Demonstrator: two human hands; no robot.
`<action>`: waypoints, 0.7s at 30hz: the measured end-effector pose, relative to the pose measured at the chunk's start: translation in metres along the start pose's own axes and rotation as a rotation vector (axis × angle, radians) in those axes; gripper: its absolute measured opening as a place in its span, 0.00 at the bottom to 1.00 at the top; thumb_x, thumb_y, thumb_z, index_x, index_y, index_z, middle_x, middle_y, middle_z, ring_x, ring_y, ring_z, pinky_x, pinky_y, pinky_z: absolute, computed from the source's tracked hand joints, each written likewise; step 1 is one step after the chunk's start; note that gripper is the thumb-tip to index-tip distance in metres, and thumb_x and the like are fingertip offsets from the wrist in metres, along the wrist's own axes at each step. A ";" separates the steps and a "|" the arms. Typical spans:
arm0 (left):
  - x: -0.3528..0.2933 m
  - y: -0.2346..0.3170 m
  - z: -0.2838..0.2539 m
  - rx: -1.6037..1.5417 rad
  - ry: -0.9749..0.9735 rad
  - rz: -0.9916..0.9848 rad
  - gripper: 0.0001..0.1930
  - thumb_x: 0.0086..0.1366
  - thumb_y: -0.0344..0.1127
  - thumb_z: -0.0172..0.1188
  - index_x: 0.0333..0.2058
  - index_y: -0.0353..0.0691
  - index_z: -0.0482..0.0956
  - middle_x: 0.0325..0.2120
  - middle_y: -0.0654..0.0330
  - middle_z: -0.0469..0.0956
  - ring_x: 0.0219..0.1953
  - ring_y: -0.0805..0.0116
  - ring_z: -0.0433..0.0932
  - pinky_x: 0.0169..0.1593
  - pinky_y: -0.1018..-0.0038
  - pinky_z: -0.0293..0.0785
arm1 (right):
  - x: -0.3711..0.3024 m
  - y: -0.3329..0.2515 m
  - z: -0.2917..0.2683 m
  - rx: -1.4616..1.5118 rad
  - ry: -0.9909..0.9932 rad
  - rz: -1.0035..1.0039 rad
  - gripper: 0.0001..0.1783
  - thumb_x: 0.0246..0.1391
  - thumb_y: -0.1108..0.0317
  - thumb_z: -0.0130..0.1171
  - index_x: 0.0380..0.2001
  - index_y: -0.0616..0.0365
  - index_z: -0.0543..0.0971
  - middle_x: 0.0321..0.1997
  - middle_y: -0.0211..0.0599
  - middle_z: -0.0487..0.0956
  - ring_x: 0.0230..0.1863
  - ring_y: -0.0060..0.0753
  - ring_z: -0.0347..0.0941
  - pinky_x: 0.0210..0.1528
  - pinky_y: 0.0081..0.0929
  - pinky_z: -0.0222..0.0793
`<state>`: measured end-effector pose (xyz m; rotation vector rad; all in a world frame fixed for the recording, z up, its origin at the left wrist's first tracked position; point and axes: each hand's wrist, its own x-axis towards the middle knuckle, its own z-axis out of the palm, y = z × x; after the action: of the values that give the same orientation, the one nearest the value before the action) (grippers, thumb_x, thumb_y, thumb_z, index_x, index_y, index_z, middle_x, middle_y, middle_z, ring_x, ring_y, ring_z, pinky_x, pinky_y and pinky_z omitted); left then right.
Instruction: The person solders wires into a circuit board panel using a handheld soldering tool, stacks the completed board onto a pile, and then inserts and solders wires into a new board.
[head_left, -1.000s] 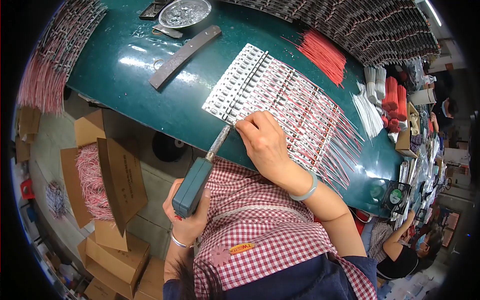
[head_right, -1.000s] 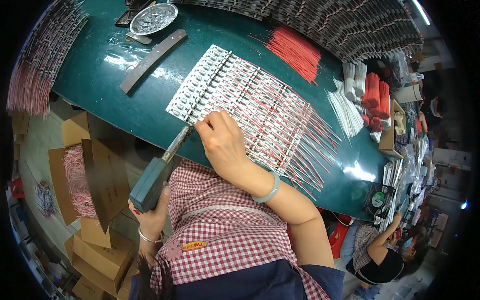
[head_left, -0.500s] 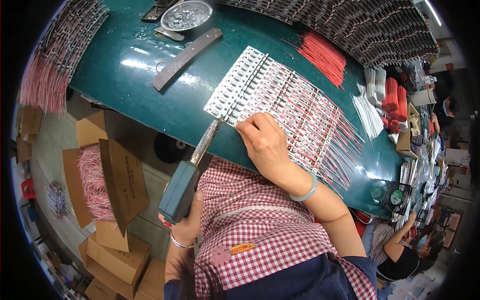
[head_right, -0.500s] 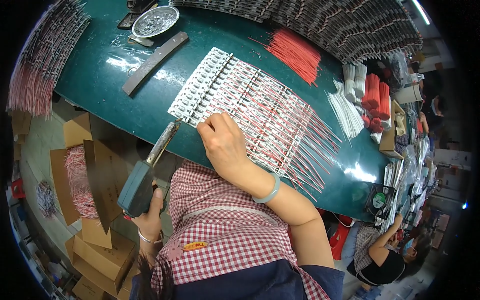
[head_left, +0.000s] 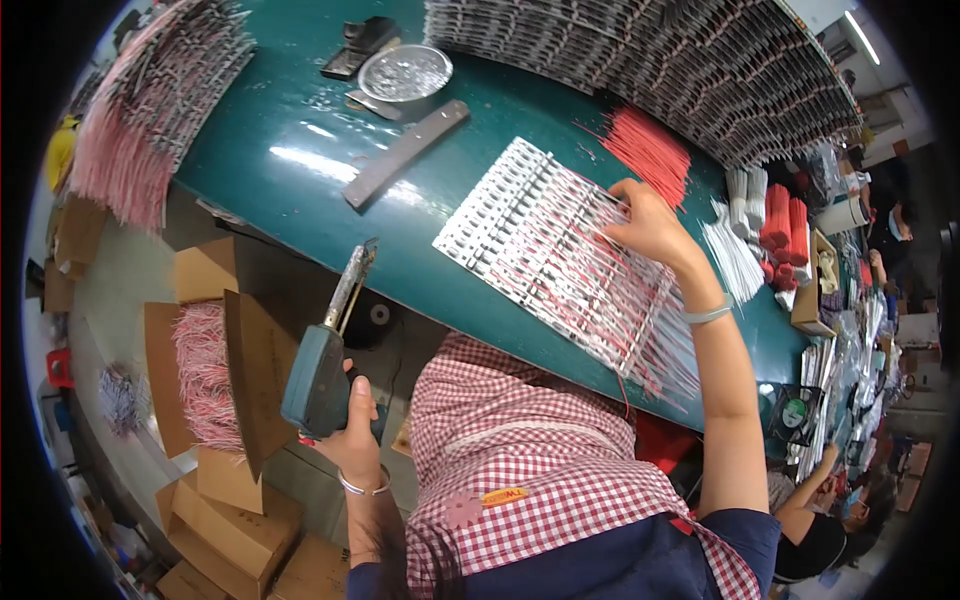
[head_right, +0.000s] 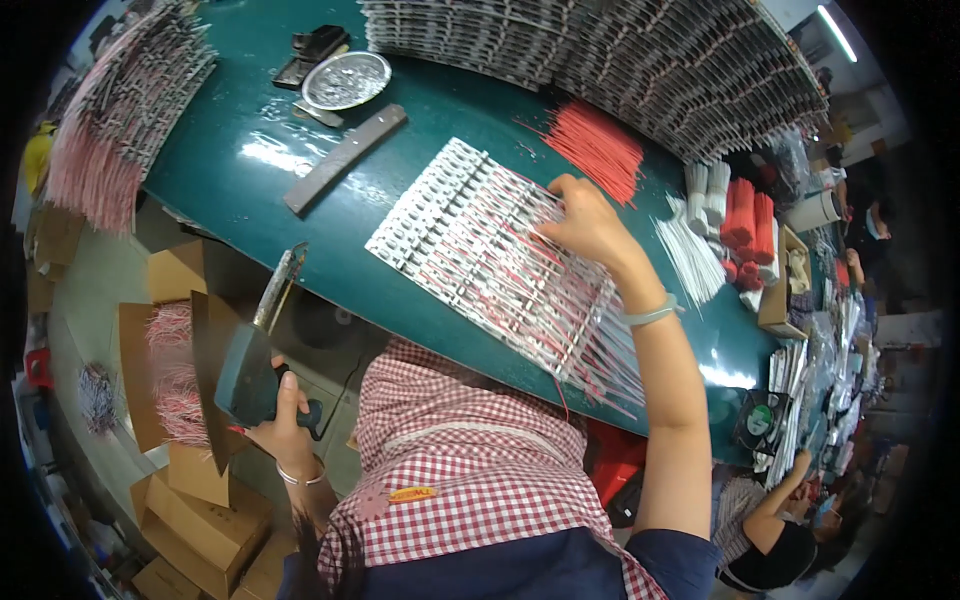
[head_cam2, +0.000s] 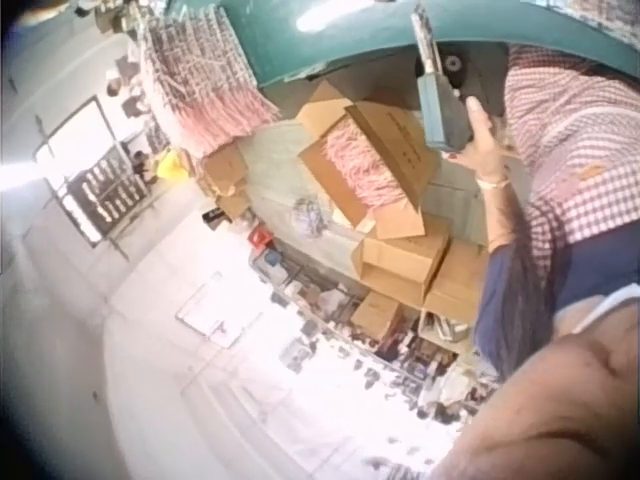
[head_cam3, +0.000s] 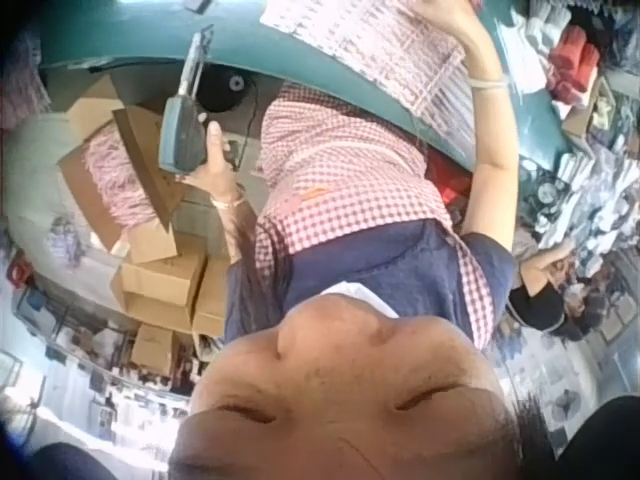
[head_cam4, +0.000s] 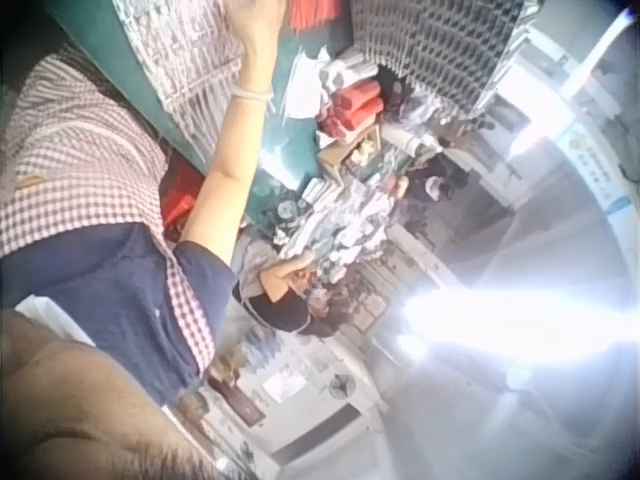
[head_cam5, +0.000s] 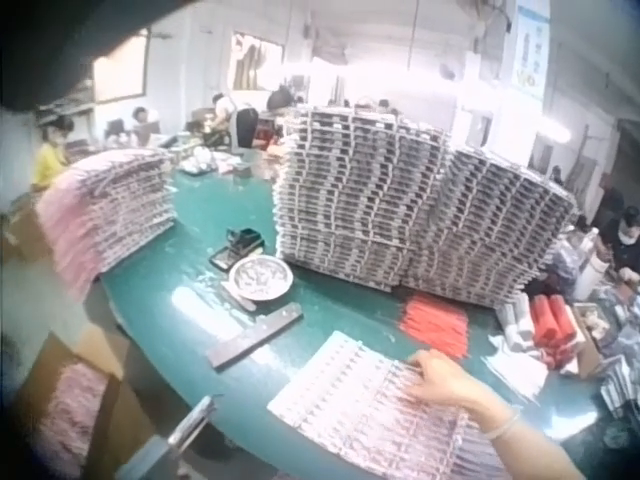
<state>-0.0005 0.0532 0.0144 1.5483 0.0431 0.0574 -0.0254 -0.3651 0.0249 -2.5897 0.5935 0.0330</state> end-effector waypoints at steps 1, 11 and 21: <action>-0.001 0.006 -0.002 0.005 0.020 0.023 0.16 0.63 0.22 0.63 0.50 0.28 0.77 0.38 0.57 0.81 0.23 0.80 0.72 0.24 0.82 0.67 | 0.005 -0.001 -0.004 0.092 -0.059 0.068 0.28 0.41 0.64 0.75 0.44 0.66 0.76 0.40 0.50 0.79 0.44 0.45 0.79 0.46 0.37 0.74; 0.015 0.001 -0.027 -0.108 0.210 0.016 0.12 0.62 0.24 0.66 0.45 0.30 0.80 0.26 0.64 0.78 0.20 0.81 0.71 0.23 0.83 0.65 | -0.015 0.007 0.006 0.282 -0.163 0.044 0.27 0.38 0.66 0.77 0.39 0.60 0.71 0.32 0.33 0.74 0.34 0.26 0.69 0.37 0.27 0.68; 0.046 -0.010 -0.053 -0.174 0.406 0.021 0.12 0.62 0.24 0.66 0.44 0.30 0.80 0.25 0.63 0.78 0.20 0.80 0.71 0.23 0.82 0.66 | 0.004 -0.097 -0.023 0.744 -0.542 -0.012 0.18 0.52 0.75 0.70 0.45 0.65 0.77 0.34 0.26 0.80 0.36 0.15 0.74 0.38 0.19 0.70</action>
<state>0.0426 0.1087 0.0038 1.3431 0.3351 0.3820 0.0170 -0.3009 0.0881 -1.7527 0.3007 0.4132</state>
